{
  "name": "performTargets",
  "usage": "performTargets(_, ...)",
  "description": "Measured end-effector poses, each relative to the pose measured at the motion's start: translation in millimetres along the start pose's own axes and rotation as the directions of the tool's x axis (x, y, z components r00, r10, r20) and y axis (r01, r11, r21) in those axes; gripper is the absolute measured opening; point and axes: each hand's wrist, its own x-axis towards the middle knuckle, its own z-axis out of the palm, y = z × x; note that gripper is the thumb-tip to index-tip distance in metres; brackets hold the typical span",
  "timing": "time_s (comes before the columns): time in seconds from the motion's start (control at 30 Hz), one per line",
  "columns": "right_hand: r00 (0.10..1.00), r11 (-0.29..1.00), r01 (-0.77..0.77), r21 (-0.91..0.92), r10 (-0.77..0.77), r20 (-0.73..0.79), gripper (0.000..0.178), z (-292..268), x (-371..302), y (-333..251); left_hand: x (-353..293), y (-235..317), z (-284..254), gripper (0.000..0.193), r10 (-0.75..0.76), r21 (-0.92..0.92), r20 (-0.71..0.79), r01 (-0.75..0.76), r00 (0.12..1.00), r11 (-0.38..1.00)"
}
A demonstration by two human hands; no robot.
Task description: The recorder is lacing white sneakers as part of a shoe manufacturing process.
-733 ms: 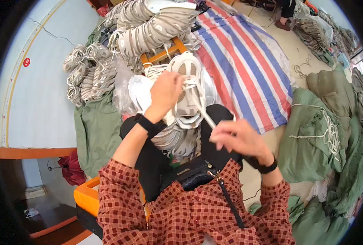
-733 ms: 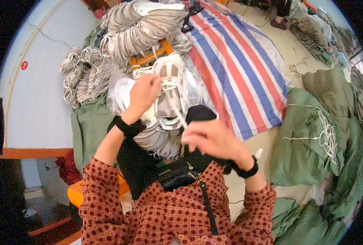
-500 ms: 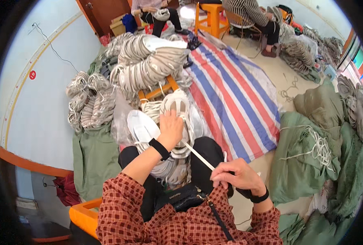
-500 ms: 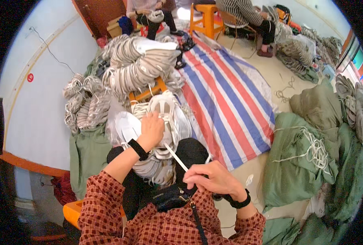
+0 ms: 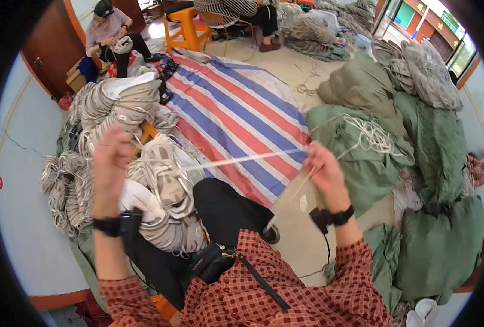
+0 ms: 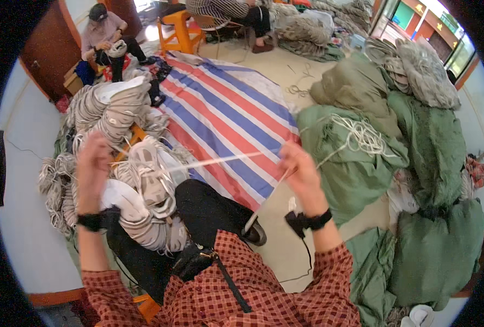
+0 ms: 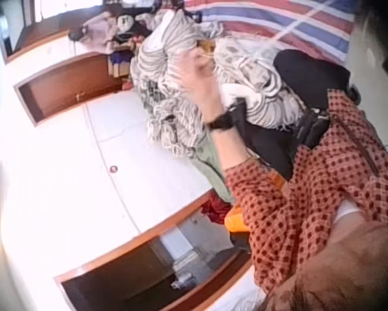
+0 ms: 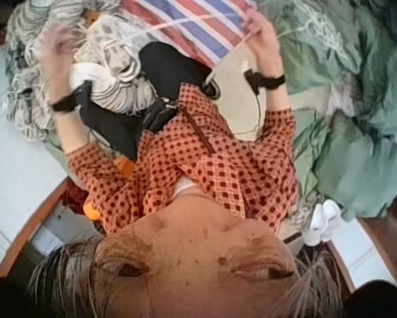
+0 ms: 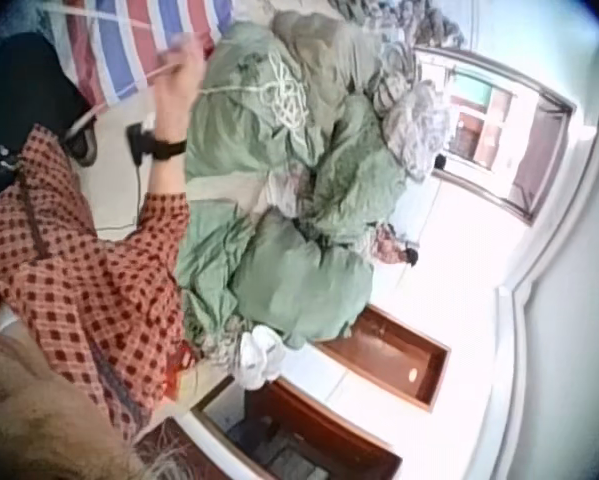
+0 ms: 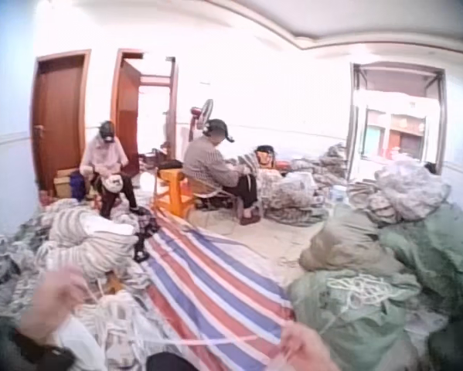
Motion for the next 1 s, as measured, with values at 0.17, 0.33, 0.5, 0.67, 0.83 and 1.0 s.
performTargets(0.17,0.956,0.961,0.275,-0.008,-0.274,-0.105,0.034,-144,9,-110,-26,96,-73,0.028,0.021,-0.193,-0.041,-0.029,0.999,0.981)
performTargets(0.33,0.841,0.902,0.362,-0.237,-0.425,-0.334,0.031,-239,2,-192,-72,154,-208,0.026,0.074,-0.408,-0.126,-0.120,0.989,0.905)
performTargets(0.5,0.981,0.923,0.068,-0.379,-0.131,-0.144,0.036,-193,38,-113,-151,206,-367,0.026,0.092,-0.260,-0.470,-0.238,0.878,0.936)
performTargets(0.67,0.957,0.704,-0.276,-0.655,0.262,-0.123,0.020,-17,65,78,-246,266,-488,0.032,0.145,0.010,-0.614,-0.176,0.776,0.984)
performTargets(0.83,0.904,0.684,-0.181,-0.707,0.399,0.155,0.021,71,97,177,-271,259,-504,0.040,0.394,0.450,-0.759,-0.019,0.518,0.893)
performTargets(1.0,0.891,0.732,-0.309,-0.607,0.446,0.084,0.017,113,112,213,-149,66,-331,0.030,0.081,0.505,-0.668,0.371,0.740,0.779)
